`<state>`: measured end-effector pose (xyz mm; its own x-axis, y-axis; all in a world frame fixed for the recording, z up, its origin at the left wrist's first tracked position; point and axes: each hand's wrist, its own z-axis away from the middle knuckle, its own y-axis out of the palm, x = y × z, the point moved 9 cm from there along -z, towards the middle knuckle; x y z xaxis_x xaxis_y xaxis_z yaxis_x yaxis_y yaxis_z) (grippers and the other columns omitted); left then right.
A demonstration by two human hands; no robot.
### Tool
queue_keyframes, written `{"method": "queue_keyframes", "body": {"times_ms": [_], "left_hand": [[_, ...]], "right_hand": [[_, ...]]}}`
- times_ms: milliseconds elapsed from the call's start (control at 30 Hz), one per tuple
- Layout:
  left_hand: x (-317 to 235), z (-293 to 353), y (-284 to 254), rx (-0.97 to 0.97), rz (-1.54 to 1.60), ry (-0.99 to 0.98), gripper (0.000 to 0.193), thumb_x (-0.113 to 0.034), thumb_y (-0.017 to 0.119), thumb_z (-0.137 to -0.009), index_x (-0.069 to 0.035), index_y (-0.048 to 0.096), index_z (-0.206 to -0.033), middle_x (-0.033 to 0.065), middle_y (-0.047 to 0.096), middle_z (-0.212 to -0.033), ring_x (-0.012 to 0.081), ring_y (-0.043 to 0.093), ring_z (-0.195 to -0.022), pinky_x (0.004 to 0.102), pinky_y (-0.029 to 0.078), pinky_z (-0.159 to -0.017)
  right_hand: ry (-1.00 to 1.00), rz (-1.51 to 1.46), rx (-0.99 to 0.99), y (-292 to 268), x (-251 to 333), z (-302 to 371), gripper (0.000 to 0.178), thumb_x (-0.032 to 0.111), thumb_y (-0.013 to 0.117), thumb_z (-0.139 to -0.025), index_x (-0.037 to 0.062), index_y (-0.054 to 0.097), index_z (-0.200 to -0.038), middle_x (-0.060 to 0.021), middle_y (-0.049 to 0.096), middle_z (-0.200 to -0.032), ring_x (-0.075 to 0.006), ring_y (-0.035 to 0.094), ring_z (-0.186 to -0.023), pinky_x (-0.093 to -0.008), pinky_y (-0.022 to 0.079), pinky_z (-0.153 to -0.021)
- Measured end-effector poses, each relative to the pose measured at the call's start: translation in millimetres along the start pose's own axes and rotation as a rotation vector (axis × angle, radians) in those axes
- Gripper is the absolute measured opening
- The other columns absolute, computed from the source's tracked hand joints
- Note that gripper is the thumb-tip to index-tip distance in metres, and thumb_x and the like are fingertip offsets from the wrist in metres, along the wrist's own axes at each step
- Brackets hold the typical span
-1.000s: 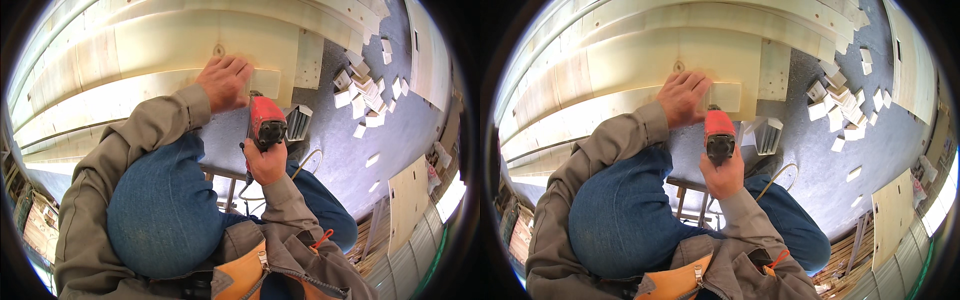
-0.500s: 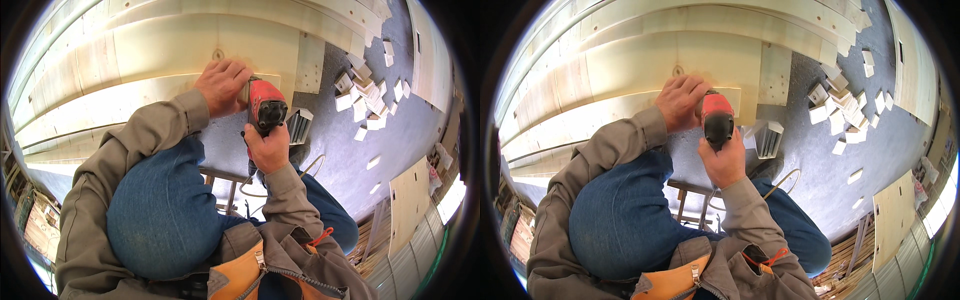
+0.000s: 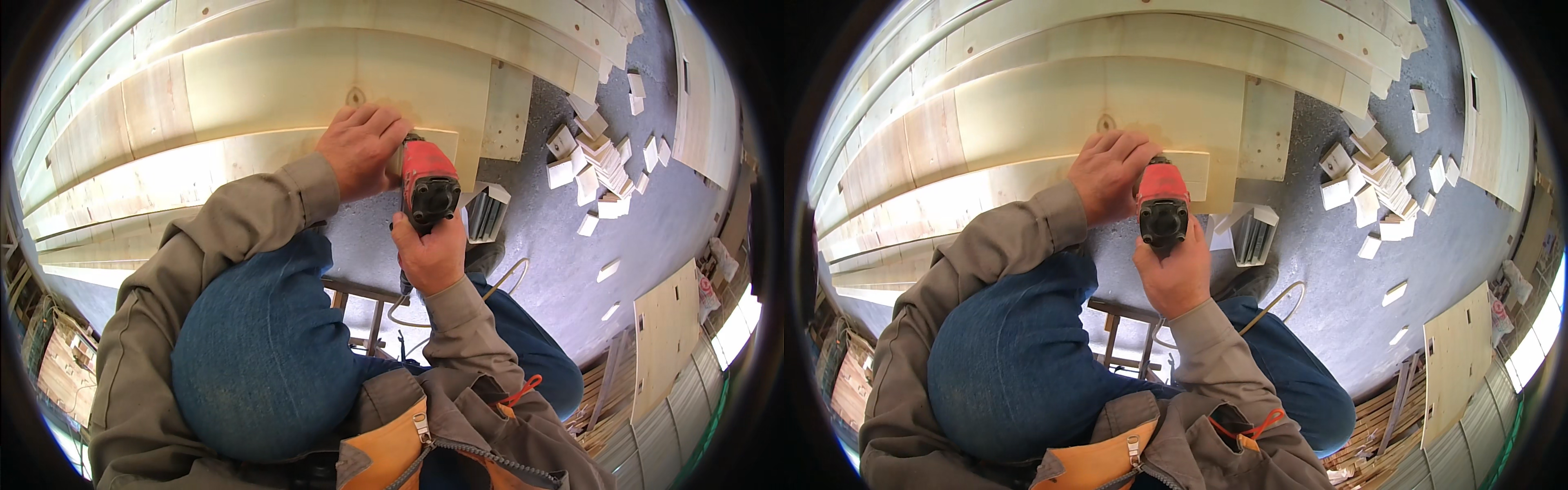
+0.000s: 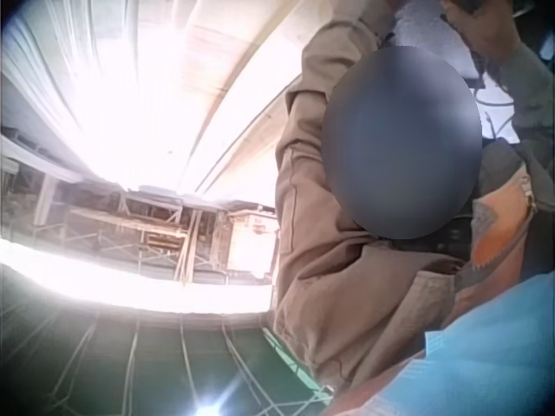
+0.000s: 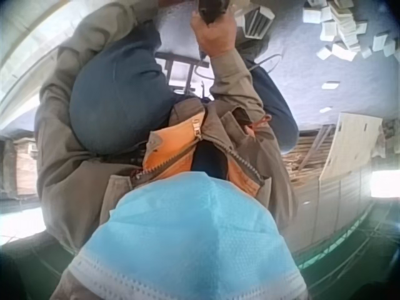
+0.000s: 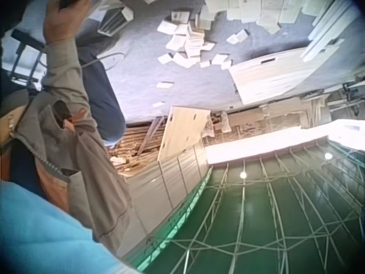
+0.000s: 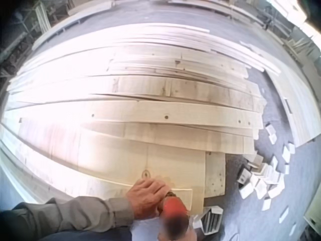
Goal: The person repeatedly picks up small wooden blocks and places them onto a curved wooden panel structure. They use a red pneumatic nail gun to fasten each block in place, then retrieve the next block from a nearby pile.
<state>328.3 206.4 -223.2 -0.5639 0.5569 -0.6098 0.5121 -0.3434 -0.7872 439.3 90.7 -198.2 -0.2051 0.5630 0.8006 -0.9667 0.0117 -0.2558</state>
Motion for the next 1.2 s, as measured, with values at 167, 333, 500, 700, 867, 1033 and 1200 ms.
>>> {"method": "queue_keyframes", "body": {"times_ms": [167, 333, 500, 700, 867, 1033, 1200], "left_hand": [[0, -1, 2, -0.015, -0.018, 0.023, 0.074, -0.028, 0.094, -0.062, -0.012, 0.063, -0.127, 0.006, 0.064, -0.122, 0.0278, 0.061, -0.119, 0.0427, 0.046, -0.097], [1, -1, 2, -0.014, -0.013, 0.015, 0.073, -0.029, 0.094, -0.062, -0.012, 0.063, -0.126, 0.0061, 0.065, -0.121, 0.0281, 0.062, -0.118, 0.0429, 0.047, -0.096], [1, -2, 1, -0.008, -0.012, 0.014, 0.066, -0.026, 0.091, -0.066, -0.013, 0.064, -0.125, 0.0065, 0.065, -0.121, 0.0293, 0.063, -0.117, 0.0435, 0.047, -0.096], [0, -1, -1, 0.007, 0.02, -0.004, 0.056, -0.021, 0.086, -0.074, -0.013, 0.065, -0.124, 0.0073, 0.066, -0.123, 0.0317, 0.064, -0.116, 0.0444, 0.048, -0.098], [-1, -1, -4, 0.029, 0.019, -0.011, 0.059, -0.025, 0.089, -0.073, -0.012, 0.065, -0.125, 0.0082, 0.066, -0.124, 0.0316, 0.064, -0.118, 0.044, 0.048, -0.1], [-4, 0, -5, 0.03, 0.0, 0.002, 0.065, -0.029, 0.091, -0.071, -0.011, 0.065, -0.128, 0.0093, 0.065, -0.127, 0.032, 0.062, -0.12, 0.0443, 0.048, -0.101], [-5, 2, -7, 0.032, 0.01, 0.009, 0.078, -0.034, 0.094, -0.068, -0.011, 0.063, -0.136, 0.0105, 0.064, -0.13, 0.0335, 0.061, -0.123, 0.0459, 0.046, -0.107]], "right_hand": [[0.02, -0.019, -0.016, 0, -2, 0, 0.035, 0.01, 0.073, -0.084, 0.0038, 0.066, -0.118, -0.0192, 0.066, -0.114, -0.0418, 0.062, -0.107, -0.0477, 0.051, -0.096], [-0.126, 0.073, -0.049, -4, 20, -2, 0.035, 0.01, 0.072, -0.084, 0.0034, 0.066, -0.118, -0.02, 0.065, -0.115, -0.0429, 0.062, -0.107, -0.048, 0.051, -0.096], [-0.164, 0.089, -0.045, -3, 19, -3, 0.035, 0.01, 0.072, -0.085, 0.0032, 0.065, -0.119, -0.0208, 0.065, -0.115, -0.0435, 0.061, -0.108, -0.0477, 0.051, -0.096], [0.018, -0.04, -0.041, -1, -2, 1, 0.035, 0.011, 0.073, -0.087, 0.0018, 0.065, -0.12, -0.0206, 0.064, -0.117, -0.0398, 0.063, -0.106, -0.045, 0.051, -0.095], [0.017, 0.002, 0.007, -4, -3, 9, 0.038, 0.012, 0.075, -0.088, 0.0001, 0.064, -0.122, -0.0185, 0.064, -0.114, -0.0347, 0.064, -0.103, -0.0421, 0.052, -0.094], [-0.012, 0.019, -0.028, -6, 1, 17, 0.038, 0.013, 0.076, -0.088, 0.0003, 0.065, -0.122, -0.0172, 0.066, -0.113, -0.0324, 0.066, -0.1, -0.041, 0.053, -0.092], [0.024, -0.074, -0.042, -8, -12, 24, 0.041, 0.011, 0.076, -0.088, 0.0, 0.064, -0.125, -0.0169, 0.066, -0.113, -0.0307, 0.066, -0.1, -0.0398, 0.054, -0.091]]}}
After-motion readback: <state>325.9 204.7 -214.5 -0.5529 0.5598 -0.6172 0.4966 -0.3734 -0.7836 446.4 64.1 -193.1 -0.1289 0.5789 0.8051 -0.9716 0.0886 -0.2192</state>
